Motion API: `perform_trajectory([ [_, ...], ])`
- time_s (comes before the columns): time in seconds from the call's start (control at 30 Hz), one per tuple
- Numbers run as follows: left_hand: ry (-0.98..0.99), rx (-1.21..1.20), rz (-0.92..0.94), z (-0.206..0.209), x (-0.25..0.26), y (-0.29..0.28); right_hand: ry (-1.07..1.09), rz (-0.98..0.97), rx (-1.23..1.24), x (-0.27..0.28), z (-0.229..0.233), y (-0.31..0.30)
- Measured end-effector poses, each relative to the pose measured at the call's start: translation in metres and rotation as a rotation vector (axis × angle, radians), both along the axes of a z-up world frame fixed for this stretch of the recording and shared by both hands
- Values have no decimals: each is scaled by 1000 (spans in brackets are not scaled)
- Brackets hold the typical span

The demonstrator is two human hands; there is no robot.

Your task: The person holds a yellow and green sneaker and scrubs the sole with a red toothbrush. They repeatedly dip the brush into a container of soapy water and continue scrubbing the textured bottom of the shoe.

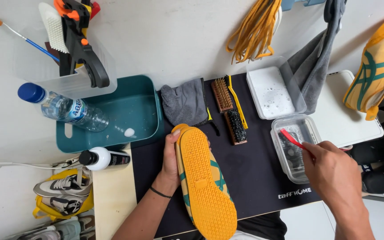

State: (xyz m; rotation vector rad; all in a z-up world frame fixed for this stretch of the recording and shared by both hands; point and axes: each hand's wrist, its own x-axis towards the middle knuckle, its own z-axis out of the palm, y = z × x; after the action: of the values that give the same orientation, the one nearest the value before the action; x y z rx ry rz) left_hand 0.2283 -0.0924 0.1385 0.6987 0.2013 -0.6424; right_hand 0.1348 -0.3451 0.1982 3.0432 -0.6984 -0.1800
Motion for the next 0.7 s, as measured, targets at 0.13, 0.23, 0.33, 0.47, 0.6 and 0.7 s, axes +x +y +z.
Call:
perform_trajectory([
  [0.13, -1, -35, 10, -4, 0, 0, 124, 50, -5, 4, 11, 5],
  [0.23, -4, -24, -6, 0, -1, 0, 162, -64, -26, 7, 15, 6],
  [0.33, -14, 9, 8, 2, -2, 1, 125, -46, 4, 11, 7, 4],
  [0.47, 9, 26, 2, 5, -1, 2, 113, 63, -5, 5, 6, 0],
  [0.6, 14, 26, -11, 5, -1, 1, 199, -59, -63, 9, 9, -1],
  [0.7, 28, 41, 0, 4, -1, 0, 121, -12, 39, 9, 6, -1],
])
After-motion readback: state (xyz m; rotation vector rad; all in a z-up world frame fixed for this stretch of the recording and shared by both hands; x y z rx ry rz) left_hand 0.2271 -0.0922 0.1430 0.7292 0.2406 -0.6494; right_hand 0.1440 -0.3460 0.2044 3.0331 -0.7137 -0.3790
